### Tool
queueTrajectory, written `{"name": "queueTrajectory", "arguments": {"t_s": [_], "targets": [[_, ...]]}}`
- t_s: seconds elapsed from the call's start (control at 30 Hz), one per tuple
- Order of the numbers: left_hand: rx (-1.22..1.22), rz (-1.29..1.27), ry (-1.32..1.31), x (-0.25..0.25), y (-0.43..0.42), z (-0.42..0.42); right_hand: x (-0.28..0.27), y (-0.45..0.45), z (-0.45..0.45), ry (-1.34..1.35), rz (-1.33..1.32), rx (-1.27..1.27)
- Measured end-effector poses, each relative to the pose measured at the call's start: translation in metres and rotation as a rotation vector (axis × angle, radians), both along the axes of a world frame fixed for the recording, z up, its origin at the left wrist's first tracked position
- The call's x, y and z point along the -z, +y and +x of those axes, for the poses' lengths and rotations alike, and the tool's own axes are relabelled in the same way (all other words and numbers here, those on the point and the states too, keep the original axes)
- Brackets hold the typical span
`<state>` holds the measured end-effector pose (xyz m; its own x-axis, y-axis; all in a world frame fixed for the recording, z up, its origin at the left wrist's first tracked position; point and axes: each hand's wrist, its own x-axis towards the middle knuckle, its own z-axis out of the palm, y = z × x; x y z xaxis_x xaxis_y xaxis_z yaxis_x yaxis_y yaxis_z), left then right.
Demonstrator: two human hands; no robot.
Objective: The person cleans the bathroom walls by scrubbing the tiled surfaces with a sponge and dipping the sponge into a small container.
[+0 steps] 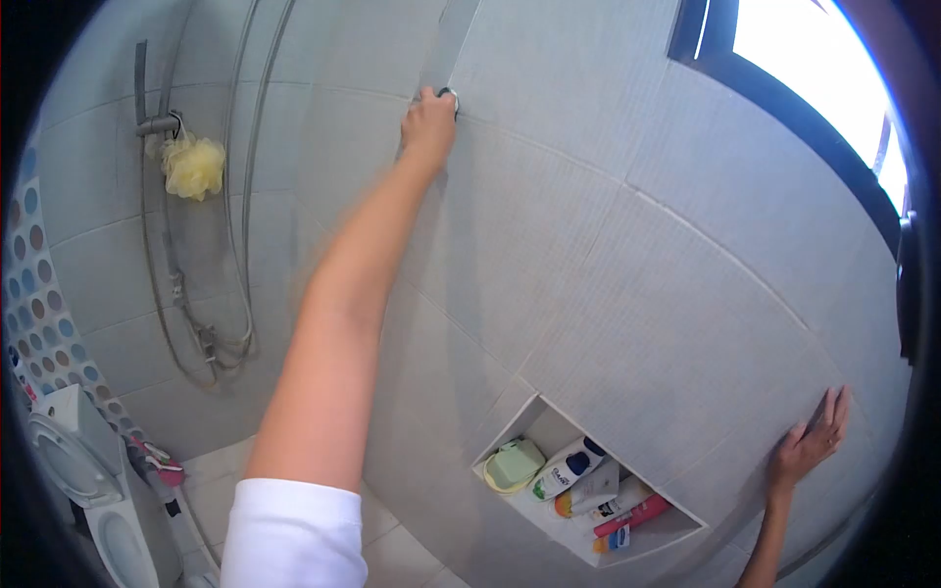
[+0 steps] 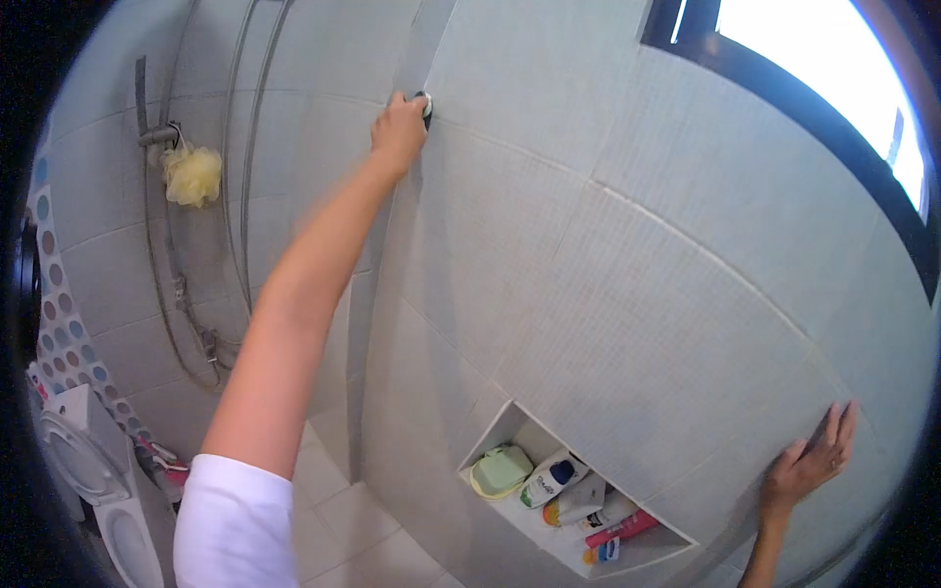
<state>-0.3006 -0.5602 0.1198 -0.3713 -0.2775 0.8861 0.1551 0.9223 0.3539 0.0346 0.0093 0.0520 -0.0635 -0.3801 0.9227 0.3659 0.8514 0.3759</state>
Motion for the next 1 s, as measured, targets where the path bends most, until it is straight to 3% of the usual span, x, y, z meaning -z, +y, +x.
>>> {"name": "queueTrajectory", "arguments": {"t_s": [0.07, 0.13, 0.23, 0.3, 0.37, 0.43, 0.5, 0.57, 0.63, 0.73, 0.77, 0.83, 0.87, 0.9, 0.97, 1.0], "targets": [[0.002, 0.004, 0.075, 0.051, 0.003, -0.008, 0.002, 0.001, -0.001, -0.027, -0.025, -0.013], [0.085, -0.007, 0.047, 0.134, -0.009, -0.005, 0.0, 0.006, -0.002, -0.025, 0.024, -0.095], [0.006, -0.034, -0.266, 0.255, 0.001, 0.02, 0.004, 0.014, -0.002, 0.005, 0.047, -0.001], [-0.015, -0.038, -0.346, 0.288, 0.005, 0.023, 0.002, 0.008, -0.001, 0.006, 0.033, -0.014], [-0.05, -0.123, -0.487, 0.299, 0.0, 0.019, 0.004, 0.008, 0.001, 0.008, 0.0, -0.022], [-0.116, -0.333, 0.02, 0.286, -0.027, -0.006, 0.005, 0.01, 0.002, -0.001, 0.024, 0.032], [-0.039, -0.285, 0.031, 0.178, -0.038, 0.014, 0.003, 0.008, 0.001, -0.008, 0.013, 0.015], [-0.16, -0.294, 0.231, 0.081, -0.039, 0.039, 0.003, 0.009, 0.001, -0.019, 0.01, -0.002], [-0.101, -0.369, 0.328, 0.038, -0.047, 0.056, 0.001, 0.012, 0.0, -0.008, 0.055, -0.033], [-0.107, -0.532, 0.126, 0.106, -0.065, 0.038, -0.002, 0.015, -0.004, 0.002, 0.085, -0.114], [0.022, -0.418, 0.026, 0.149, -0.061, 0.046, -0.001, 0.017, -0.004, -0.003, 0.084, -0.121], [0.052, -0.362, -0.211, 0.241, -0.057, 0.053, 0.002, 0.023, -0.002, 0.003, 0.061, -0.027], [0.01, -0.402, -0.48, 0.277, -0.051, 0.065, 0.004, 0.026, -0.003, -0.003, 0.06, -0.031], [0.01, -0.399, -0.488, 0.292, -0.048, 0.075, 0.003, 0.028, -0.004, 0.0, 0.069, -0.04], [0.125, -0.095, -0.519, 0.316, -0.039, 0.08, 0.0, 0.032, -0.004, -0.007, 0.094, -0.044], [0.142, -0.043, -0.349, 0.305, -0.037, 0.072, -0.001, 0.034, -0.003, -0.023, 0.102, -0.054]]}}
